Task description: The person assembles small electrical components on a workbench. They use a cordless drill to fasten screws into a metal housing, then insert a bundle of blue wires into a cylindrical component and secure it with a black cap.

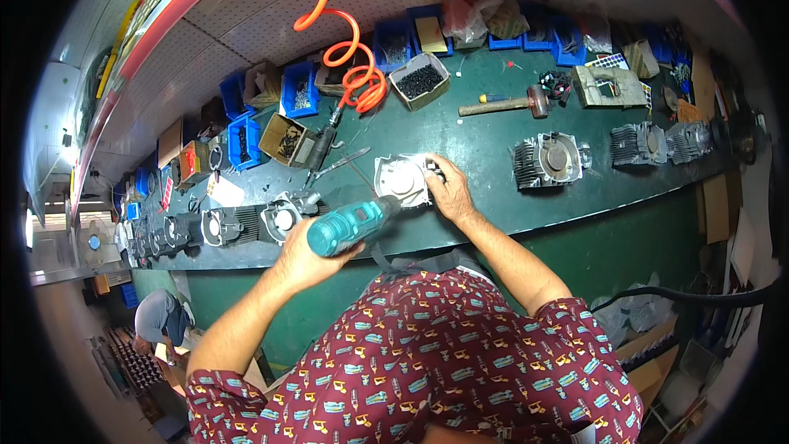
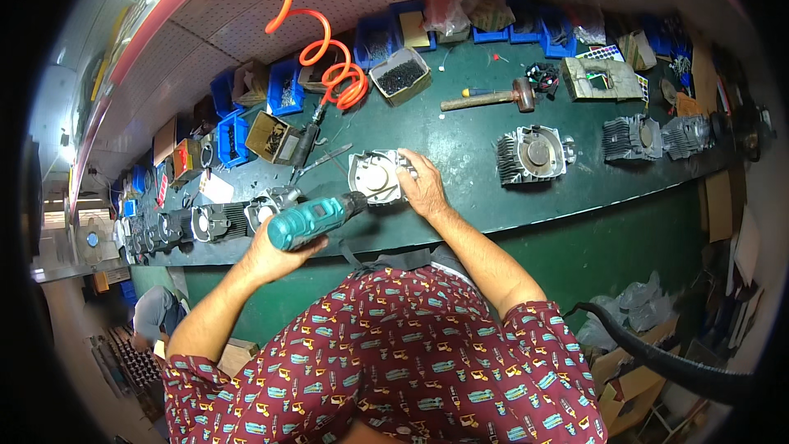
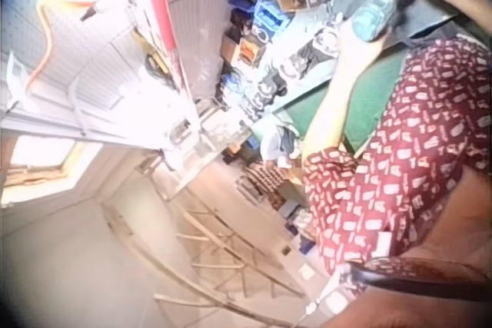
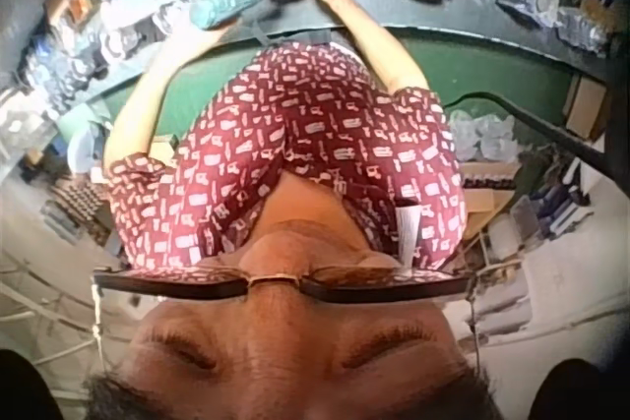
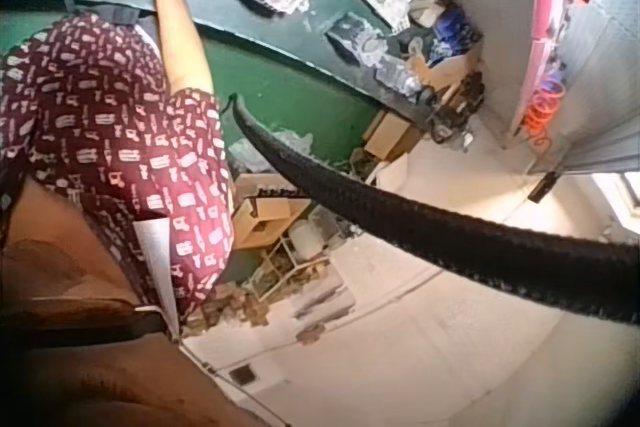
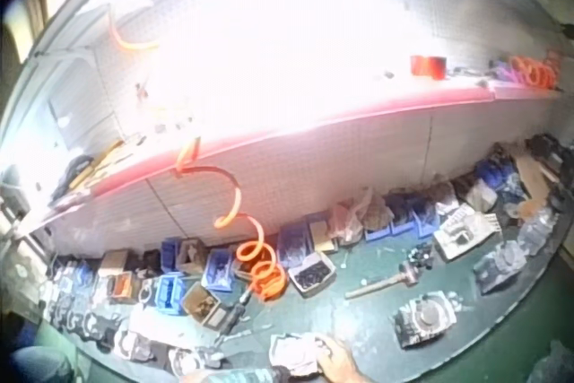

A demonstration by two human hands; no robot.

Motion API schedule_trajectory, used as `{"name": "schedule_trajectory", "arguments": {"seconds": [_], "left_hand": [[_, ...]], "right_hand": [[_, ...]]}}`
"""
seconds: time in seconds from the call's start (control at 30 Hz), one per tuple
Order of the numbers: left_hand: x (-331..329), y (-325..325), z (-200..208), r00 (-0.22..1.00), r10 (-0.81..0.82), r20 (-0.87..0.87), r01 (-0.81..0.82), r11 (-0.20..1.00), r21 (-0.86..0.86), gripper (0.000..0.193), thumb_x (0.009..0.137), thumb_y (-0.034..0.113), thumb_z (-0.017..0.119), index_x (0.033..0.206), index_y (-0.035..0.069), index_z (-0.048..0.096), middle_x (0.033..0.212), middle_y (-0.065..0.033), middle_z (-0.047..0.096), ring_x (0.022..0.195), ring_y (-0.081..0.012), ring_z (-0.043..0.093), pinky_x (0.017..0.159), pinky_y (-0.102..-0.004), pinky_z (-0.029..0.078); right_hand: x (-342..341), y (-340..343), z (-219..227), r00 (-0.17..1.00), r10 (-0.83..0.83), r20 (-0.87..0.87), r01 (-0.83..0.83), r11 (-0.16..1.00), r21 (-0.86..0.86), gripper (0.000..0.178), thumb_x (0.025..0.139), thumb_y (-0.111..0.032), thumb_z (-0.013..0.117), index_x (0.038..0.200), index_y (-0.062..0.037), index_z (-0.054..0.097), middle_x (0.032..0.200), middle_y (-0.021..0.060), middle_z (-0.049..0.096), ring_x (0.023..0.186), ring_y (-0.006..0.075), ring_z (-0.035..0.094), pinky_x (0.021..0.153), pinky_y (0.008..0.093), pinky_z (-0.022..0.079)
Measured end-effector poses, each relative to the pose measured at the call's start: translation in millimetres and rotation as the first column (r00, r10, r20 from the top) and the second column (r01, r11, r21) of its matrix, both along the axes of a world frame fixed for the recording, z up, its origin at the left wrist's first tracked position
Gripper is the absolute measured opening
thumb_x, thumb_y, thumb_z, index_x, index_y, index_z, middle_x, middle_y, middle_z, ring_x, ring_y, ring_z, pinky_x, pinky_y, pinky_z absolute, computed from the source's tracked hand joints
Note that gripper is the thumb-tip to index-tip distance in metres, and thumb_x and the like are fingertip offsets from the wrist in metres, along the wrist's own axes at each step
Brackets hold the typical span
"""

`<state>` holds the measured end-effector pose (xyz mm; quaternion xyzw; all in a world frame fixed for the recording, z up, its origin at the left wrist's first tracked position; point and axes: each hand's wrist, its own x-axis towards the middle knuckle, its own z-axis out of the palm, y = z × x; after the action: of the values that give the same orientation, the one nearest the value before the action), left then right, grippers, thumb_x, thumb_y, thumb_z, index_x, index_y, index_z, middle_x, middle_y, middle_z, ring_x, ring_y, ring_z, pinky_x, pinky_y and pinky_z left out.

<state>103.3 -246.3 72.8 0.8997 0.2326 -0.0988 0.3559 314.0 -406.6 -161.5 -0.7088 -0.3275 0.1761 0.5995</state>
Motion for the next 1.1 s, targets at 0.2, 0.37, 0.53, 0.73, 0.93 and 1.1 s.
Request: {"name": "schedule_trajectory", "arguments": {"seconds": [0.2, 0.37, 0.53, 0.73, 0.93, 1.1], "left_hand": [[86.8, 12.1, 56.3, 0.909, -0.233, -0.345, 0.282, 0.955, 0.097, 0.034, 0.078, 0.036, 0.079, 0.103, 0.013, 0.074, 0.096, -0.016, 0.075, 0.095, -0.0377, 0.07, 0.085, -0.0467, 0.057], [107.1, 19.3, 50.2, 0.891, -0.278, -0.359, 0.322, 0.944, 0.068, 0.042, 0.077, 0.039, 0.079, 0.107, 0.011, 0.073, 0.101, -0.0167, 0.074, 0.099, -0.0367, 0.071, 0.09, -0.0457, 0.057], [114.9, 13.0, 52.5, 0.86, -0.251, -0.444, 0.279, 0.96, -0.001, 0.047, 0.078, 0.036, 0.079, 0.117, 0.012, 0.069, 0.107, -0.0167, 0.073, 0.103, -0.0363, 0.069, 0.092, -0.0459, 0.056], [115.2, 11.1, 48.3, 0.898, -0.228, -0.376, 0.234, 0.972, -0.032, 0.039, 0.081, 0.032, 0.075, 0.114, 0.012, 0.069, 0.105, -0.0188, 0.073, 0.103, -0.0369, 0.069, 0.089, -0.0458, 0.057], [121.0, 0.3, 53.9, 0.826, -0.217, -0.521, 0.291, 0.955, 0.063, 0.03, 0.078, 0.027, 0.074, 0.097, 0.004, 0.072, 0.096, -0.0207, 0.073, 0.098, -0.037, 0.071, 0.088, -0.0455, 0.057], [124.6, -2.8, 52.3, 0.825, -0.182, -0.535, 0.253, 0.965, 0.062, 0.029, 0.078, 0.027, 0.072, 0.097, 0.005, 0.072, 0.096, -0.0205, 0.073, 0.098, -0.037, 0.071, 0.088, -0.0451, 0.057]], "right_hand": [[-1.5, 2.8, -1.9, 0.999, -0.03, 0.034, 0.03, 0.999, -0.014, 0.043, 0.093, -0.021, 0.06, 0.129, 0.0008, 0.06, 0.122, 0.0238, 0.065, 0.115, 0.0394, 0.062, 0.101, 0.0426, 0.048], [-7.8, 7.3, -7.5, 0.997, -0.058, 0.052, 0.06, 0.997, -0.045, 0.044, 0.096, -0.027, 0.055, 0.13, 0.0009, 0.058, 0.121, 0.0245, 0.062, 0.115, 0.0422, 0.057, 0.102, 0.0458, 0.044], [-9.9, 8.2, -8.4, 0.991, -0.1, 0.091, 0.105, 0.993, -0.053, 0.043, 0.095, -0.026, 0.056, 0.128, 0.001, 0.059, 0.117, 0.0239, 0.062, 0.112, 0.0412, 0.057, 0.1, 0.0459, 0.044], [-11.7, 11.6, -8.0, 0.989, -0.13, 0.074, 0.136, 0.988, -0.079, 0.041, 0.093, -0.023, 0.058, 0.127, 0.0001, 0.06, 0.115, 0.0227, 0.062, 0.11, 0.0403, 0.057, 0.099, 0.0457, 0.045], [-10.4, 12.0, -8.4, 0.985, -0.126, 0.117, 0.137, 0.987, -0.086, 0.038, 0.091, -0.016, 0.058, 0.126, -0.0015, 0.061, 0.113, 0.0212, 0.061, 0.108, 0.04, 0.057, 0.097, 0.0453, 0.046], [-9.2, 14.2, -8.1, 0.986, -0.124, 0.113, 0.134, 0.987, -0.084, 0.038, 0.091, -0.017, 0.059, 0.126, -0.002, 0.061, 0.112, 0.0212, 0.062, 0.107, 0.0402, 0.058, 0.096, 0.0464, 0.047]]}}
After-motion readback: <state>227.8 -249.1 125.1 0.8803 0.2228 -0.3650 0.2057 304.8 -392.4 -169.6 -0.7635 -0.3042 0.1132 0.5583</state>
